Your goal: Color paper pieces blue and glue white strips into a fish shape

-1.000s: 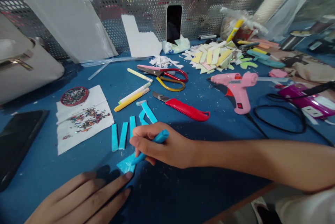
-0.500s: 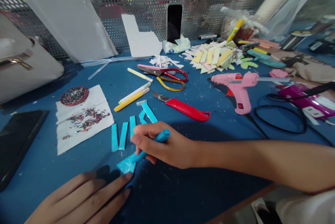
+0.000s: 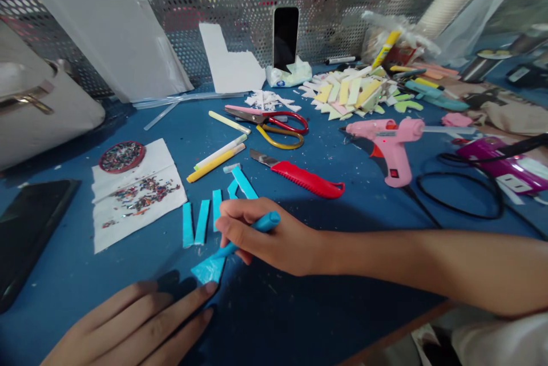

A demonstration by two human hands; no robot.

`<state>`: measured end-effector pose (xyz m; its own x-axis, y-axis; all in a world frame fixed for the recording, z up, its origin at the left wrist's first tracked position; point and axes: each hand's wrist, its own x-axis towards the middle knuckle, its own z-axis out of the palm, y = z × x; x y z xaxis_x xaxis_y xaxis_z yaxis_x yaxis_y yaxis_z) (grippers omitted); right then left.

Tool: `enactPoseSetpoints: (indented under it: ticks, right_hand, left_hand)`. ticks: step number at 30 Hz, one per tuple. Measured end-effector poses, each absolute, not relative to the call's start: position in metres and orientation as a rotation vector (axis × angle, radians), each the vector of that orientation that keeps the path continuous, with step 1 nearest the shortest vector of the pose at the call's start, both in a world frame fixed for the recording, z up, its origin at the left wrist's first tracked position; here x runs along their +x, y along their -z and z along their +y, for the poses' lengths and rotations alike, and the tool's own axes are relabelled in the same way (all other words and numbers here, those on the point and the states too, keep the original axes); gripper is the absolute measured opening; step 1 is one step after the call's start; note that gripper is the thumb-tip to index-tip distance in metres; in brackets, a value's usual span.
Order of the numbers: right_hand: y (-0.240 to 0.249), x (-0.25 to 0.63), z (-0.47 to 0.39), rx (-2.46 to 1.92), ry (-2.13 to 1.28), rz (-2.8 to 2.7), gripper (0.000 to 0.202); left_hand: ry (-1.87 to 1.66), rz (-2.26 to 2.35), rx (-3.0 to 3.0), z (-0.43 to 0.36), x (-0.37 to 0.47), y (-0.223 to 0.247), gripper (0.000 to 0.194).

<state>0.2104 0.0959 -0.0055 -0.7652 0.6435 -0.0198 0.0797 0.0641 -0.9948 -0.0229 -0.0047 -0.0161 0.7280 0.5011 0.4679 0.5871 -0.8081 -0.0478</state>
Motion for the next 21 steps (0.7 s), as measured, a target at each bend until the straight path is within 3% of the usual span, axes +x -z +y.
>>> enactPoseSetpoints:
  ticks: [5,11,21]
  right_hand:
    - [0.0049,0.2101,0.0962,-0.719,-1.74,-1.929,0.04]
    - [0.0053,0.2096,0.097,-0.707,-1.744,-1.93,0.042]
    - [0.0058,0.2116,0.1008,-0.676,-1.738,-1.904,0.04]
  left_hand:
    - [0.662,-0.884,-2.728,-0.0069,-0.0224,0.0194,0.038]
    - [0.651,-0.855,-2.749,-0.0067,-0.0239,0.0172,0.026]
    - [0.605,-0.834,-2.713,-0.0018,-0.0203,0.0149,0.038]
